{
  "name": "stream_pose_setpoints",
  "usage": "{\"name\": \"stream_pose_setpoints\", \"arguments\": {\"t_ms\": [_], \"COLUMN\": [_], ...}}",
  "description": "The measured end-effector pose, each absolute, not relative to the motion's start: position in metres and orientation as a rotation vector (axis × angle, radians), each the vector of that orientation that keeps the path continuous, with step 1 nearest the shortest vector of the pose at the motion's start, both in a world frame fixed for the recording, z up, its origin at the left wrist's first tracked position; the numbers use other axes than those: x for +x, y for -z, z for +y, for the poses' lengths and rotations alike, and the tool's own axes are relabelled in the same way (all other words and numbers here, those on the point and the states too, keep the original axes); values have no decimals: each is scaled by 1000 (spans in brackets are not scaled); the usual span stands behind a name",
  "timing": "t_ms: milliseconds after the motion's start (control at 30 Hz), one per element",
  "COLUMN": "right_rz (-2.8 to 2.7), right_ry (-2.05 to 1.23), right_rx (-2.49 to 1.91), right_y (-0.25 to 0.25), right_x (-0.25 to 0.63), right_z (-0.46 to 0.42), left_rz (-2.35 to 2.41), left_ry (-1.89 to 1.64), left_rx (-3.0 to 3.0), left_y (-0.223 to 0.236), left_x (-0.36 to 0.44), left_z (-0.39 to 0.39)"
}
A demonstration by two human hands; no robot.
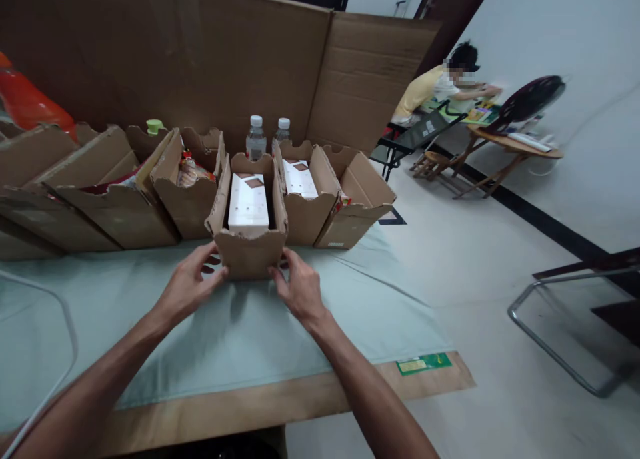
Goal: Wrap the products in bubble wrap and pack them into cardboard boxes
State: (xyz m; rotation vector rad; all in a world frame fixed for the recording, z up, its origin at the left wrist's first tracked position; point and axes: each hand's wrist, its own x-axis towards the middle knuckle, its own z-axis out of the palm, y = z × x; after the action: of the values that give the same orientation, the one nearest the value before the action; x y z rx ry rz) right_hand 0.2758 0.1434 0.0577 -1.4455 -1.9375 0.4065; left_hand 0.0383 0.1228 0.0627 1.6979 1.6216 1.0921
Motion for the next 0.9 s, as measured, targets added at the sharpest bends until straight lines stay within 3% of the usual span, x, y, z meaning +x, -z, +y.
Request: {"name": "stream_pose_setpoints", "arguments": {"t_ms": [200, 700, 900], "right_rz": [-1918, -2109, -2183], "right_ry": [-468, -682, -664], "right_rx": [-1380, -1302, -1218], "right_y": [-59, -40, -40], "right_x": [273, 250, 255], "right_z": [158, 195, 186], "left_rz": [1814, 1442, 1468], "left_ry": [-1109, -1410, -1285], "left_rx": [1574, 1514, 1630], "left_y": [-66, -35, -35], "left_x": [45, 67, 40], "left_z": [144, 187, 144]}}
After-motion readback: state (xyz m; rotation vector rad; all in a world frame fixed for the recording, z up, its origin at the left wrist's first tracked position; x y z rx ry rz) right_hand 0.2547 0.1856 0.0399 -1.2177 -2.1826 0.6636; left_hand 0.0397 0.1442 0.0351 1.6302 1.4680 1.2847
